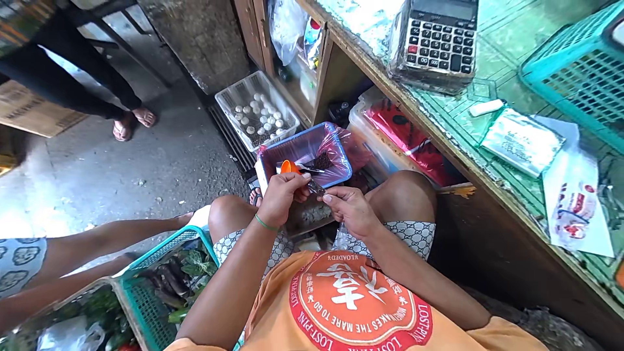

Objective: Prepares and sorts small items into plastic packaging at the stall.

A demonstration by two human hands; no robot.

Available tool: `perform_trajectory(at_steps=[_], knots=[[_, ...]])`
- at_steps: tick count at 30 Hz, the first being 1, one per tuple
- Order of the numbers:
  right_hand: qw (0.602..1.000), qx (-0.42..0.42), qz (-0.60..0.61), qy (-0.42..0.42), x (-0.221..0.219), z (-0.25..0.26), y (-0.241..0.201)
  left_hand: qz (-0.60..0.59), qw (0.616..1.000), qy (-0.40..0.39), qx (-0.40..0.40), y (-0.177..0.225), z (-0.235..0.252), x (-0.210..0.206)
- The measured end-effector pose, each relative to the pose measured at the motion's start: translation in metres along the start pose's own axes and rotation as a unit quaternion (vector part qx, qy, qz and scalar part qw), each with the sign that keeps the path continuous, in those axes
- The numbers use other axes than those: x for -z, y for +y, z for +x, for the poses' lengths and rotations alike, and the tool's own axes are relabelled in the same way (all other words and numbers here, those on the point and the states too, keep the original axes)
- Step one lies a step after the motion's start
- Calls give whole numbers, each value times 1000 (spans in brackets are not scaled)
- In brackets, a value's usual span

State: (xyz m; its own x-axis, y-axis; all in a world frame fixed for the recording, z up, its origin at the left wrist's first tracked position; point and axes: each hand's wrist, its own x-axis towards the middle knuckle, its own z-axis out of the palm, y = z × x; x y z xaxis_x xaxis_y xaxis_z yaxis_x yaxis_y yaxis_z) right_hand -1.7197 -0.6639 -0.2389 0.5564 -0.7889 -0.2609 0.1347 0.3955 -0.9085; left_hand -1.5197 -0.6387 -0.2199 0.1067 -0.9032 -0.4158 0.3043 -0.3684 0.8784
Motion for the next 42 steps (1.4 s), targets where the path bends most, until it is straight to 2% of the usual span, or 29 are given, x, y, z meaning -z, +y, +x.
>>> perform_trajectory(at_steps=[3, 5, 9, 12, 14, 17, 19, 21, 24, 26, 28, 30, 33, 35, 36, 37, 38, 39, 41, 42], knots=[[1000, 8, 13, 8, 3, -1, 1, -57, 998, 30, 10, -6, 4, -5], [997, -13, 62, 42, 3, -2, 2, -102, 994, 28, 5, -23, 6, -8], [983, -46, 130, 124, 4, 6, -2, -4, 995, -92, 42, -79, -21, -32], [972, -49, 163, 165, 17, 14, -11, -29, 987, -122, 98, -97, -43, -41], [970, -47, 164, 171, 27, 13, -22, -60, 989, -101, 90, -97, -35, -20], [975, -18, 139, 170, 37, 5, -37, -11, 991, -111, 80, -83, -11, 9], [977, -3, 136, 165, 37, 5, -39, 23, 984, -159, 78, -69, -8, -6], [978, -3, 136, 156, 28, 7, -36, 17, 974, -213, 75, -60, -18, -37], [975, 6, 152, 163, 26, 5, -38, -65, 975, -209, 44, -70, -23, -69], [975, 25, 151, 163, 34, -4, -43, -138, 967, -209, 40, -81, -11, -56], [986, 45, 97, 128, 40, -16, -43, -142, 969, -195, 53, -83, 7, -26], [995, 64, -28, 73, 41, -27, -37, -78, 983, -163, 45, -73, 26, -1], [963, 59, -263, -29, 38, -28, -25, 69, 990, -118, -44, -37, 47, 18], [908, -1, -412, -72, 34, -14, -16, 263, 950, -102, -135, -6, 43, 11], [886, -33, -458, -63, 30, -5, -11, 357, 914, -98, -165, 8, 33, 0], [884, -45, -464, -30, 28, 2, -5, 418, 881, -96, -200, 13, 19, -16], [903, -31, -428, 21, 26, 8, 1, 449, 857, -91, -237, 11, 6, -30], [929, -13, -362, 74, 21, 14, 4, 444, 851, -76, -271, 4, -3, -39], [980, -50, -144, 128, 14, 21, 3, 376, 877, -26, -298, -16, -13, -42], [988, -78, -45, 128, 12, 20, -1, 343, 894, -1, -287, -23, -17, -38]])
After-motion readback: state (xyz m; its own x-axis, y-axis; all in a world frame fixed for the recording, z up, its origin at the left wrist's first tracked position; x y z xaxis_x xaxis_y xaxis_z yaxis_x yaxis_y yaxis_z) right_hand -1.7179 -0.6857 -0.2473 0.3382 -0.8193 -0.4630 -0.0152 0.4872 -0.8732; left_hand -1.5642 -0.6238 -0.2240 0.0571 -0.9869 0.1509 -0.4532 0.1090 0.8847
